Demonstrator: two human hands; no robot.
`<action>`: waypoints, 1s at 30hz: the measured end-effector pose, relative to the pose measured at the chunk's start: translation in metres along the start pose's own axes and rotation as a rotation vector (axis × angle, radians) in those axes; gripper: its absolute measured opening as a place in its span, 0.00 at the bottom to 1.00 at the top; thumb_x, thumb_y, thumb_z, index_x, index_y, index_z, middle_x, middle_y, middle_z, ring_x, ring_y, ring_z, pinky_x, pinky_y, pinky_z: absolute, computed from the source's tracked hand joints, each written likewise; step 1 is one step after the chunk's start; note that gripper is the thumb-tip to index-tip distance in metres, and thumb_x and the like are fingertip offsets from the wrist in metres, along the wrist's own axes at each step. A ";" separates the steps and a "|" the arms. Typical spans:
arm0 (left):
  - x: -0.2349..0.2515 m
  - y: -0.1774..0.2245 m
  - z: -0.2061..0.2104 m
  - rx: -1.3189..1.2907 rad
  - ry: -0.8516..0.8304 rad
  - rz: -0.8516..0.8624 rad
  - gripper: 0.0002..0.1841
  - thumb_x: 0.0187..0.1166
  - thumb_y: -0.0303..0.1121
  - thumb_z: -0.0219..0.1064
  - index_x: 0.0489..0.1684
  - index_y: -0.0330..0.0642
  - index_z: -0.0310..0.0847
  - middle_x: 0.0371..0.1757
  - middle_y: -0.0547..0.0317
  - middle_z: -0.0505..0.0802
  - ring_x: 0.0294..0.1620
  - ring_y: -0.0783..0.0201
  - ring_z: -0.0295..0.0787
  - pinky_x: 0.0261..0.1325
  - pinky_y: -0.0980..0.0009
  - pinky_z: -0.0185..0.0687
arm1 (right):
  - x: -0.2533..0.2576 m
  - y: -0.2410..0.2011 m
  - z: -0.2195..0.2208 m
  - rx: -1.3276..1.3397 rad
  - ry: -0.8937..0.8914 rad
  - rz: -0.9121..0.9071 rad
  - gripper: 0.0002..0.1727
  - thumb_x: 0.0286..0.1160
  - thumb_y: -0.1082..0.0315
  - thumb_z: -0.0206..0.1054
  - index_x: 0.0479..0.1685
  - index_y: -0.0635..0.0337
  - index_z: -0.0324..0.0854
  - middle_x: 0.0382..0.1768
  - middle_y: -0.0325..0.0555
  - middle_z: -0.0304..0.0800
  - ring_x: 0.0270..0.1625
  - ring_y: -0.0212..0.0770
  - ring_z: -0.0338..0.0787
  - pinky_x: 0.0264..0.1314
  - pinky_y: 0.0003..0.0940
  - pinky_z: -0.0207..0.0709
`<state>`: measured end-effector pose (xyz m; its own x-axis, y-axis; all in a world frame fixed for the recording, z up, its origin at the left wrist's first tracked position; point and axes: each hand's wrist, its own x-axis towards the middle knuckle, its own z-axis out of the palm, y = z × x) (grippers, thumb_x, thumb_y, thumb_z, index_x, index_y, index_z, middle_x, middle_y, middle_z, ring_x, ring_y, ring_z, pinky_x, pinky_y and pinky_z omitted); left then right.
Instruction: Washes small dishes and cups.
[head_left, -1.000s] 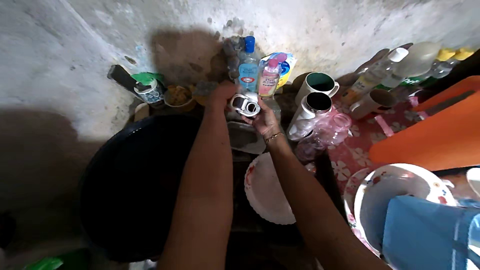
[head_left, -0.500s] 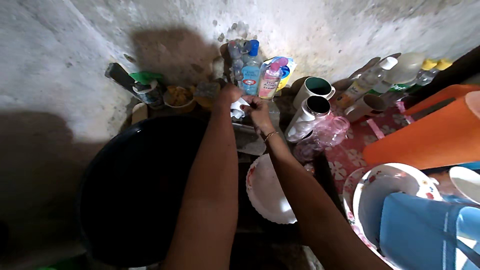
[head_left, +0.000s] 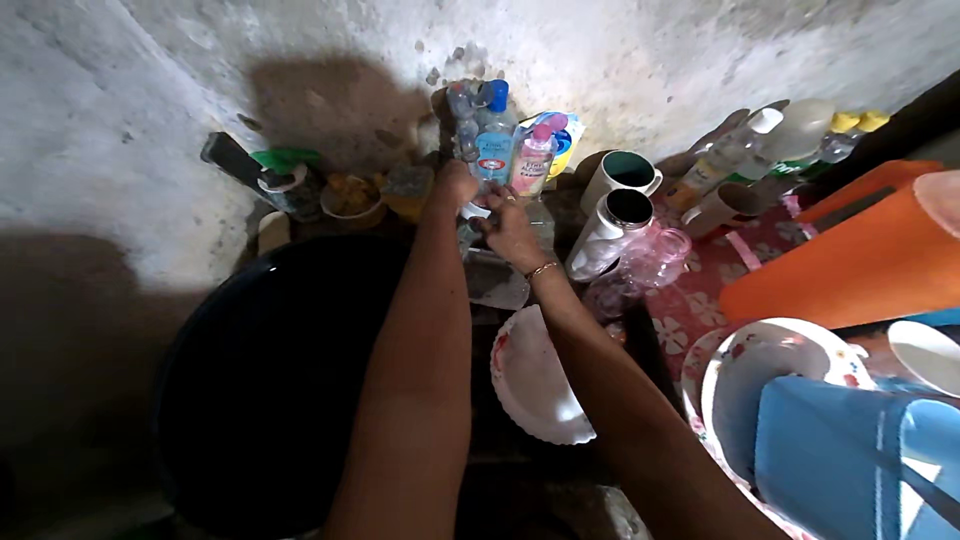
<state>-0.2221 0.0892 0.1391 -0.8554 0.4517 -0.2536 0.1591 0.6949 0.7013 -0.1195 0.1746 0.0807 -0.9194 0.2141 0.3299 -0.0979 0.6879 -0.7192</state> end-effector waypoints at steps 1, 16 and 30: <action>0.003 -0.002 0.001 -0.021 0.007 0.018 0.19 0.84 0.26 0.60 0.70 0.26 0.76 0.71 0.29 0.82 0.75 0.37 0.78 0.76 0.41 0.72 | 0.000 0.001 0.001 0.055 0.022 -0.014 0.16 0.69 0.76 0.74 0.56 0.66 0.90 0.80 0.69 0.73 0.85 0.68 0.67 0.84 0.58 0.66; -0.007 0.000 -0.005 -0.042 0.080 -0.099 0.20 0.85 0.25 0.55 0.73 0.23 0.72 0.74 0.27 0.79 0.76 0.37 0.77 0.74 0.40 0.72 | -0.006 0.001 0.019 1.154 0.110 0.580 0.21 0.94 0.67 0.51 0.83 0.55 0.62 0.56 0.48 0.80 0.45 0.39 0.87 0.47 0.37 0.87; -0.002 0.000 -0.003 -0.187 0.111 -0.139 0.22 0.87 0.26 0.52 0.78 0.28 0.68 0.74 0.28 0.79 0.72 0.38 0.80 0.68 0.41 0.78 | 0.010 0.003 0.017 1.131 0.147 0.531 0.24 0.94 0.70 0.51 0.86 0.59 0.61 0.61 0.50 0.80 0.47 0.37 0.88 0.48 0.33 0.86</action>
<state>-0.2221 0.0869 0.1418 -0.9133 0.2872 -0.2888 -0.0492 0.6261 0.7782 -0.1354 0.1671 0.0718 -0.9012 0.4073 -0.1481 -0.0674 -0.4693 -0.8805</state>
